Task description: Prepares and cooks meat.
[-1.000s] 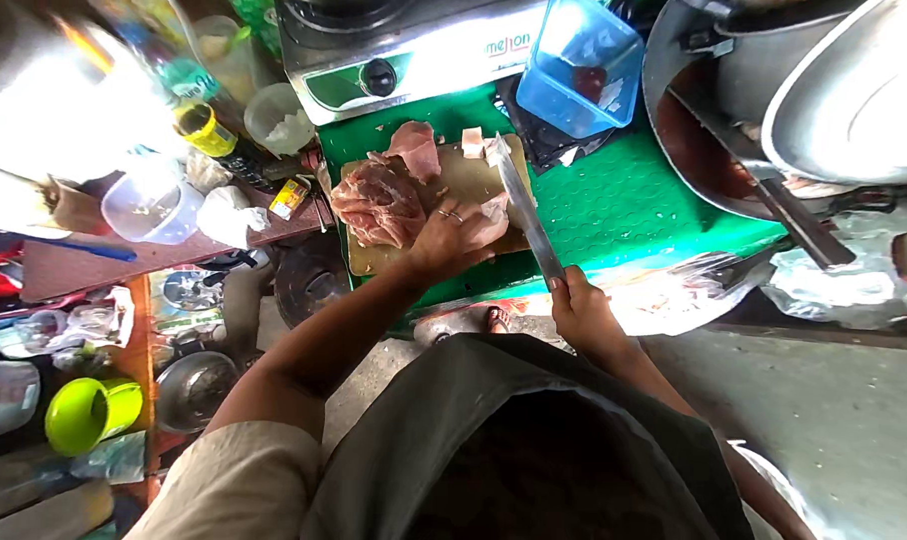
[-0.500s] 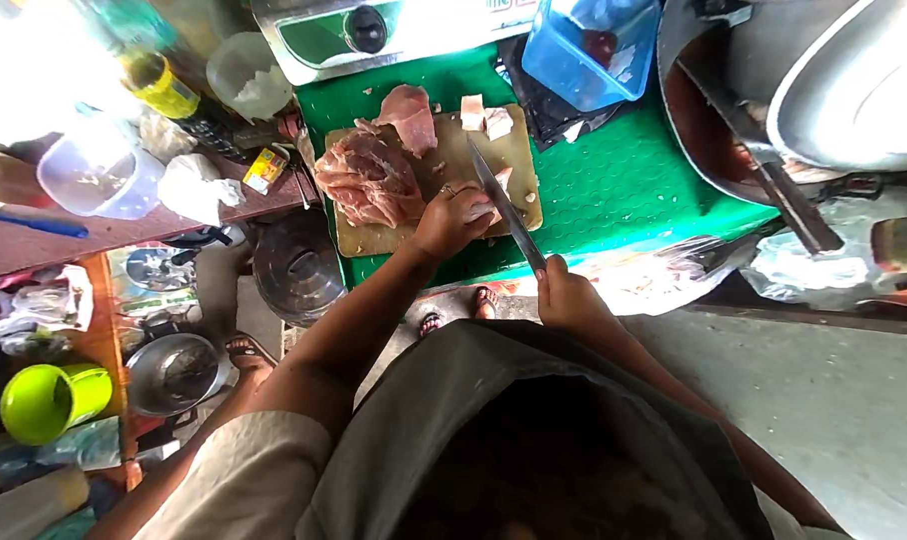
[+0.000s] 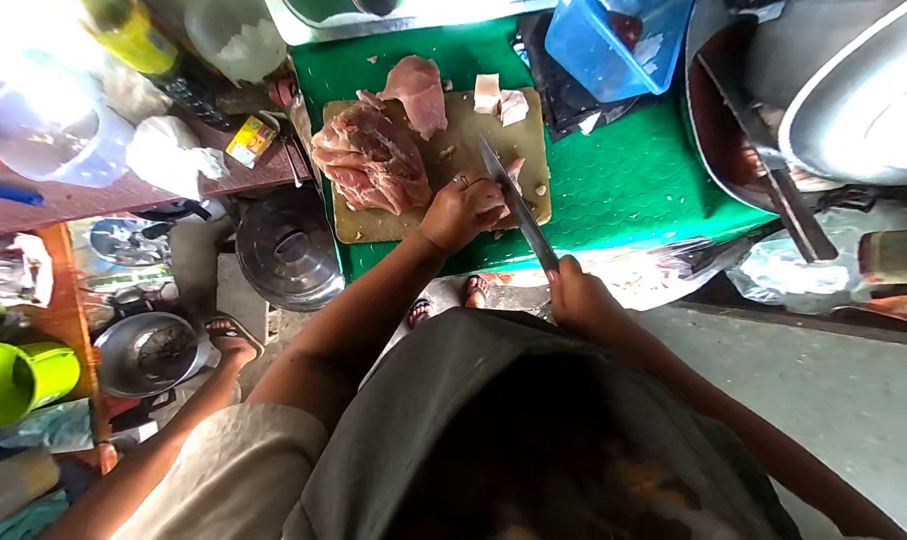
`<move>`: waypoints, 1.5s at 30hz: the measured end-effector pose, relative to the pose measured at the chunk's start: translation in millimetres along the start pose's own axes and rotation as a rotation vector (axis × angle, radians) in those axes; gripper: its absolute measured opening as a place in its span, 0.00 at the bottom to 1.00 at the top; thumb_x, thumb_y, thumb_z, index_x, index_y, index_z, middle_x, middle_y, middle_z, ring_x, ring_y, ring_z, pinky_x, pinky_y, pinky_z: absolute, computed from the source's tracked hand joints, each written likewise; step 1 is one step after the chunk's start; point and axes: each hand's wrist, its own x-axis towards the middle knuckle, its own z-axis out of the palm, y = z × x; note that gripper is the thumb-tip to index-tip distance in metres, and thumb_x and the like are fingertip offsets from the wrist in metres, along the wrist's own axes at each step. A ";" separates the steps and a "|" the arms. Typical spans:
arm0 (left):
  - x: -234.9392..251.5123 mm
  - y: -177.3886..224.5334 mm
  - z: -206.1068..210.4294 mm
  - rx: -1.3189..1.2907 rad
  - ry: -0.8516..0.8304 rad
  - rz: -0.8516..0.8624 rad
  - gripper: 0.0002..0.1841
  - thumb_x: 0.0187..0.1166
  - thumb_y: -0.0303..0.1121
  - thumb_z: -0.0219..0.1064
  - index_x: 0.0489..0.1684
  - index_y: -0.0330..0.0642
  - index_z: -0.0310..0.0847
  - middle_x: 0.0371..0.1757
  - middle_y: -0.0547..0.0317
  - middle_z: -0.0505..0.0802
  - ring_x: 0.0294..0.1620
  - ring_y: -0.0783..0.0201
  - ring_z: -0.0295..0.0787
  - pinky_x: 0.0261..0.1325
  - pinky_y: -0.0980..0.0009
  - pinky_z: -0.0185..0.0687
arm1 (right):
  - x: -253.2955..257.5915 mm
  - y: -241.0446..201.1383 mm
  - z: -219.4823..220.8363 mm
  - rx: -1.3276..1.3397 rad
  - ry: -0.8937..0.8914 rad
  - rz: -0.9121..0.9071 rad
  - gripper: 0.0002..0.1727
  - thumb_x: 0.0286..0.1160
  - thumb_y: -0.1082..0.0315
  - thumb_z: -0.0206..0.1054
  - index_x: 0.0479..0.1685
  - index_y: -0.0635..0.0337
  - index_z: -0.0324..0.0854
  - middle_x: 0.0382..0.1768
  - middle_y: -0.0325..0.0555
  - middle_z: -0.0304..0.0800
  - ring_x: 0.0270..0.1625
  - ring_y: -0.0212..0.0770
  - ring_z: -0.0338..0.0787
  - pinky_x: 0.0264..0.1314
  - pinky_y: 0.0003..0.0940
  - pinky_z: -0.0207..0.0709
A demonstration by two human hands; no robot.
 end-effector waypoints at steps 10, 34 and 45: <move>-0.4 -5.0 3.7 0.040 0.001 0.011 0.13 0.72 0.32 0.76 0.47 0.32 0.90 0.55 0.40 0.93 0.58 0.47 0.92 0.65 0.58 0.86 | 31.1 1.8 16.9 0.064 0.070 -0.056 0.17 0.95 0.66 0.47 0.64 0.75 0.69 0.34 0.66 0.86 0.40 0.63 0.92 0.46 0.59 0.84; 23.9 25.4 -28.8 -0.097 -0.077 -0.218 0.14 0.69 0.28 0.76 0.51 0.33 0.86 0.47 0.45 0.92 0.43 0.57 0.90 0.51 0.62 0.86 | 68.5 41.1 14.0 0.044 0.264 -0.048 0.16 0.95 0.63 0.50 0.57 0.70 0.73 0.34 0.65 0.87 0.39 0.65 0.92 0.41 0.62 0.84; 12.5 1.3 -8.3 -0.075 -0.042 -0.166 0.20 0.70 0.37 0.78 0.56 0.35 0.88 0.68 0.39 0.87 0.64 0.51 0.88 0.66 0.58 0.85 | 20.6 15.3 8.3 0.134 0.254 -0.048 0.15 0.96 0.65 0.49 0.54 0.71 0.71 0.26 0.58 0.82 0.31 0.56 0.89 0.36 0.52 0.82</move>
